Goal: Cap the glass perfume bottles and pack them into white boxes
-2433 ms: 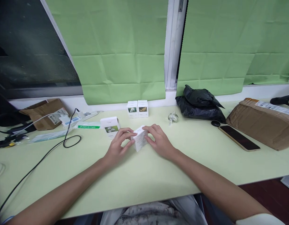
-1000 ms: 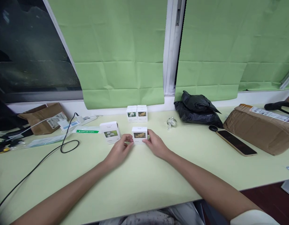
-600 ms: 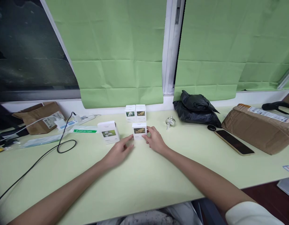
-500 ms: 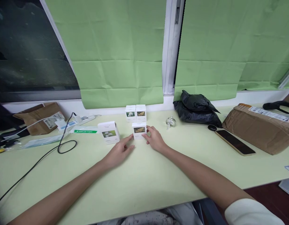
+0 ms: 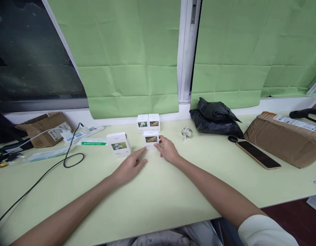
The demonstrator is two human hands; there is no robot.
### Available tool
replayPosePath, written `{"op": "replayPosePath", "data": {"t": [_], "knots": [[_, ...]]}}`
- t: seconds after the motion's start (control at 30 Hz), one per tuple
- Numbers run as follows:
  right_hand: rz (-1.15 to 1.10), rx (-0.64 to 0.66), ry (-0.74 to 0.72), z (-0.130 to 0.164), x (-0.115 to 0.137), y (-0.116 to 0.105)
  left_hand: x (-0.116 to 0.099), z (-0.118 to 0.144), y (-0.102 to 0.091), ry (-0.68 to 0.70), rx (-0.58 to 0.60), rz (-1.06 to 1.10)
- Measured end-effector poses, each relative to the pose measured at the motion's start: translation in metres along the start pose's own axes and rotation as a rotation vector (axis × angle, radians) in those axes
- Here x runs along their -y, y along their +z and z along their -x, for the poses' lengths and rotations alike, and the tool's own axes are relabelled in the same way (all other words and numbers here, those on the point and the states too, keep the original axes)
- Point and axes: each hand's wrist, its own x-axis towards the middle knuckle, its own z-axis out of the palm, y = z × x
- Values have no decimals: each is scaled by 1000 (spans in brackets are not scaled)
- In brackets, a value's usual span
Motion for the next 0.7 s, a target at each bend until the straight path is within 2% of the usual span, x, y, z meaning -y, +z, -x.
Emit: {"op": "replayPosePath", "data": {"t": [0.13,0.23,0.3,0.37,0.43,0.5,0.57,0.7], "knots": [[-23,24,42,1,2,-2,-7,3,-7,77,-28,-56],[-40,37,94,3,2,-3,-7,2,-20,237,-90,-140],[-50,41,109,5,1,-4,-4,0,-31,352,-202,-211],[-63,49,111,8,-1,-5,-1,-3,-43,400,-402,-284],[-78,53,109,10,-3,-7,-1,-6,-53,372,-653,-347],[-68,47,88,12,-6,-10,-2,-8,-61,296,-821,-367],[-7,18,37,13,-8,-14,-3,-11,-64,198,-856,-333],[208,-69,-80,11,-12,-26,5,-16,-61,46,-792,-201]]}}
